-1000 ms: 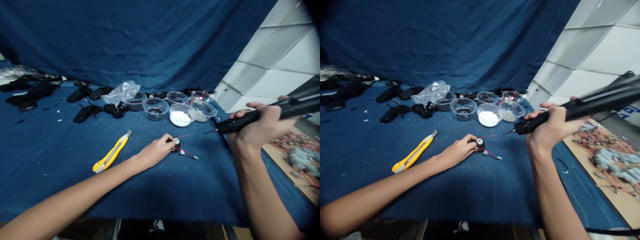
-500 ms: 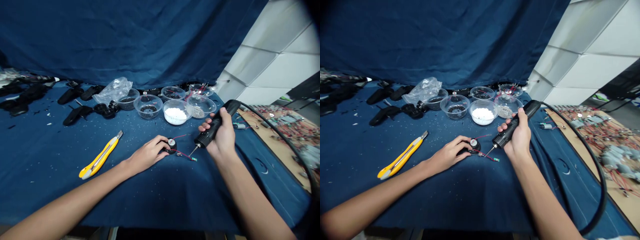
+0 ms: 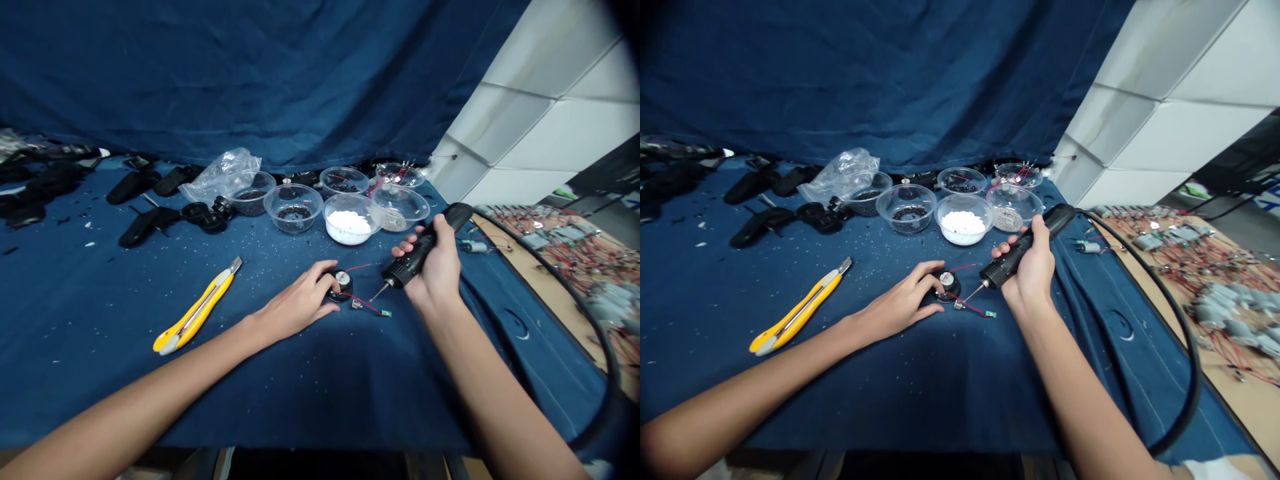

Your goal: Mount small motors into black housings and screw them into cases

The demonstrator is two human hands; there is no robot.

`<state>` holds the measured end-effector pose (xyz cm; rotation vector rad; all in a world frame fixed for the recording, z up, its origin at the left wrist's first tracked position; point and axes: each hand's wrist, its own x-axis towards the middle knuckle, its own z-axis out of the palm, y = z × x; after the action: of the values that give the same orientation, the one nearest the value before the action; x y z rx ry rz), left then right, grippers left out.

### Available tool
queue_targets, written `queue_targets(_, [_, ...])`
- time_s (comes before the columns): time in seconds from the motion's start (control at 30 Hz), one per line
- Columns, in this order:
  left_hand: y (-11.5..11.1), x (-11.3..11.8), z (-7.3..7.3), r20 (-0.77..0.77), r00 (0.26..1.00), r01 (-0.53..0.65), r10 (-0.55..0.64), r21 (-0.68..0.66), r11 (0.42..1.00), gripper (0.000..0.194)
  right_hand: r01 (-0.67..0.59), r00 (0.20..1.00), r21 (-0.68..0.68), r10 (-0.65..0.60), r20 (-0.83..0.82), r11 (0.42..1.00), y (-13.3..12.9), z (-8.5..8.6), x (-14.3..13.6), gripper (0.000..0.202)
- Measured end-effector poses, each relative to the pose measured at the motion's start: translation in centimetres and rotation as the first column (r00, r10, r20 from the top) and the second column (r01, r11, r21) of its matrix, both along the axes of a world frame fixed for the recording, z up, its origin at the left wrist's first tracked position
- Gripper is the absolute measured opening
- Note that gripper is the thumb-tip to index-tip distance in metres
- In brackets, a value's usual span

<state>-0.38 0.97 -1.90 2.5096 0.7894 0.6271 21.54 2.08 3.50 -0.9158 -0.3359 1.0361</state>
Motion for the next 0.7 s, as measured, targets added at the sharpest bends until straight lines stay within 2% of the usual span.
queue_targets(0.13, [0.4,0.5,0.3,0.078,0.997,-0.002,0.013,-0.134,0.991,0.012,0.082,0.994,-0.021,-0.083,-0.069,0.996,0.4,0.0,0.8,0.031])
queue_targets(0.2, [0.8,0.5,0.5,0.161,0.981,-0.055,0.109,-0.308,0.95,0.016,0.11,0.989,-0.024,-0.112,-0.1,0.994,0.5,0.2,1.3,0.032])
queue_targets(0.27, [1.1,0.3,0.8,0.222,0.946,-0.076,0.235,-0.554,0.829,0.02,0.143,0.982,-0.009,-0.143,-0.12,0.99,0.5,0.4,1.7,0.033])
queue_targets(0.3, [1.2,0.1,0.9,0.249,0.923,-0.055,0.294,-0.67,0.74,0.021,0.159,0.98,0.003,-0.157,-0.126,0.987,0.5,0.5,1.9,0.033])
queue_targets(0.37, [1.3,-0.4,1.2,0.313,0.873,0.071,0.374,-0.84,0.538,0.021,0.183,0.975,0.027,-0.178,-0.131,0.983,0.4,0.7,2.3,0.034])
queue_targets(0.43, [1.3,-0.9,1.6,0.359,0.829,0.218,0.429,-0.913,0.344,0.019,0.195,0.973,0.039,-0.188,-0.133,0.98,0.4,0.8,2.6,0.034])
queue_targets(0.5, [1.2,-1.2,1.9,0.365,0.805,0.317,0.468,-0.931,0.182,0.017,0.202,0.971,0.034,-0.195,-0.138,0.979,0.4,0.9,2.8,0.034])
queue_targets(0.53, [1.2,-1.3,2.0,0.361,0.797,0.343,0.484,-0.93,0.13,0.017,0.203,0.97,0.03,-0.197,-0.141,0.979,0.4,0.9,2.8,0.034])
queue_targets(0.6, [1.1,-1.4,2.2,0.352,0.792,0.37,0.499,-0.927,0.068,0.017,0.202,0.97,0.021,-0.197,-0.146,0.979,0.4,0.9,2.9,0.035])
queue_targets(0.7, [0.9,-1.3,2.3,0.337,0.79,0.375,0.512,-0.926,0.032,0.019,0.198,0.97,0.024,-0.193,-0.146,0.98,0.5,0.8,2.9,0.035])
